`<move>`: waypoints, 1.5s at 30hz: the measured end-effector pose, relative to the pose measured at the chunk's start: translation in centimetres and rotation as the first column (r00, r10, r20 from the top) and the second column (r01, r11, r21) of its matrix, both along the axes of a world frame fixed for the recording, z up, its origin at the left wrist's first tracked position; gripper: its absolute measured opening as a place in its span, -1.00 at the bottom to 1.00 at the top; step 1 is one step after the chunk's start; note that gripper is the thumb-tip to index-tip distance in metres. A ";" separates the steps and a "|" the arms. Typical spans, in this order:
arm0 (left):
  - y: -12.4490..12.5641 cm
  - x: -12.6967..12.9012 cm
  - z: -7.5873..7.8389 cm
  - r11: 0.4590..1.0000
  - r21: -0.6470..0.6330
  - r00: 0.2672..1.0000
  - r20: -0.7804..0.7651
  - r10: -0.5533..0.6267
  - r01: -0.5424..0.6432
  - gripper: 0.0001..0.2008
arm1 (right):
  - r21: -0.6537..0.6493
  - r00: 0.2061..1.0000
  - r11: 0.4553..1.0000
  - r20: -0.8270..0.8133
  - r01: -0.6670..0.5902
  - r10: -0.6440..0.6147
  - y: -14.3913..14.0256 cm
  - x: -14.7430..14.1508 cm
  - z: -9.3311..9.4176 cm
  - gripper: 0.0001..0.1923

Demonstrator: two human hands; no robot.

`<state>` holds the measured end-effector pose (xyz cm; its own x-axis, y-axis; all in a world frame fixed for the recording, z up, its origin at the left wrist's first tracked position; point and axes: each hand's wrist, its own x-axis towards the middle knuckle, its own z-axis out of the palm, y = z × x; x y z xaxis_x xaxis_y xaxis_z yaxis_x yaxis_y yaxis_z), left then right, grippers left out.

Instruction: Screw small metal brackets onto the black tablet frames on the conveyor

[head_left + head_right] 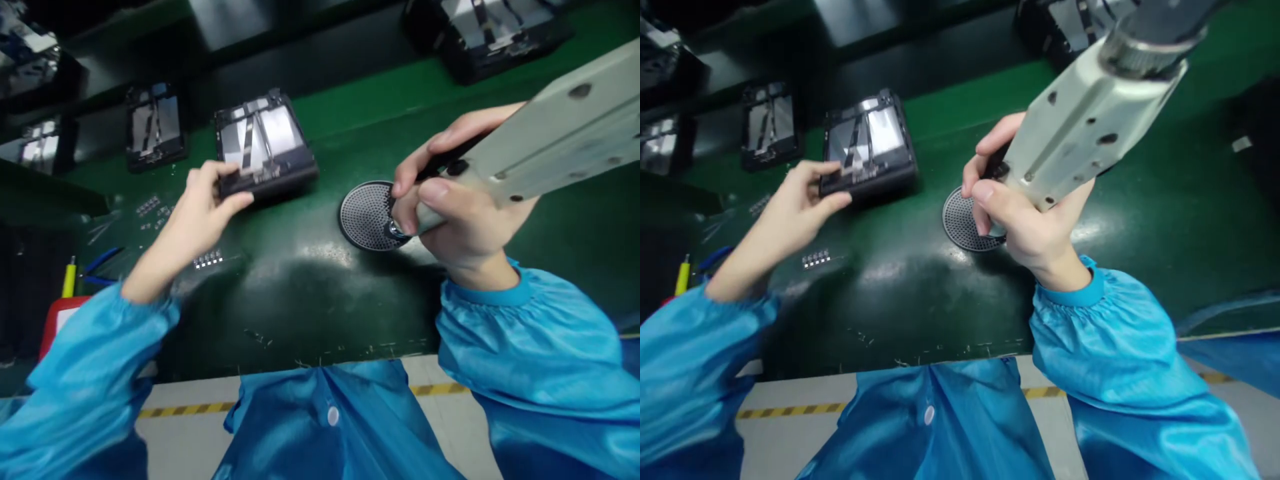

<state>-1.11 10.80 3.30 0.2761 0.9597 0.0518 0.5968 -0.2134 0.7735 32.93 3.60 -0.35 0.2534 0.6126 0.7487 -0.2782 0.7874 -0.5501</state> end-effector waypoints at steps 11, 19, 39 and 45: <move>-16.5 -1.3 -0.2 0.985 0.011 0.854 -0.500 -0.142 0.170 -0.27 | -0.121 0.994 0.987 0.007 0.106 -0.106 -0.9 -0.1 1.1 -0.67; -6.2 -9.2 1.0 0.999 -0.041 0.830 -0.558 -0.025 0.002 -0.42 | -0.096 0.977 0.979 0.133 0.180 -0.167 -0.3 0.2 0.2 -0.64; -5.7 -4.5 3.9 0.953 -0.264 0.858 -0.513 -0.008 -0.149 -0.78 | -0.099 0.973 0.989 0.212 0.108 -0.085 -1.0 1.4 0.3 -0.72; -4.9 -4.3 3.3 0.964 -0.260 0.876 -0.478 -0.070 -0.065 -0.64 | -0.046 0.969 0.994 0.229 0.102 -0.089 -0.3 2.0 -0.6 -0.69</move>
<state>-5.44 5.92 6.62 0.2041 0.9189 -0.3377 0.9067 -0.0474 0.4192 34.90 3.26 -0.93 0.1412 0.6367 0.7581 -0.0665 0.7701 -0.6344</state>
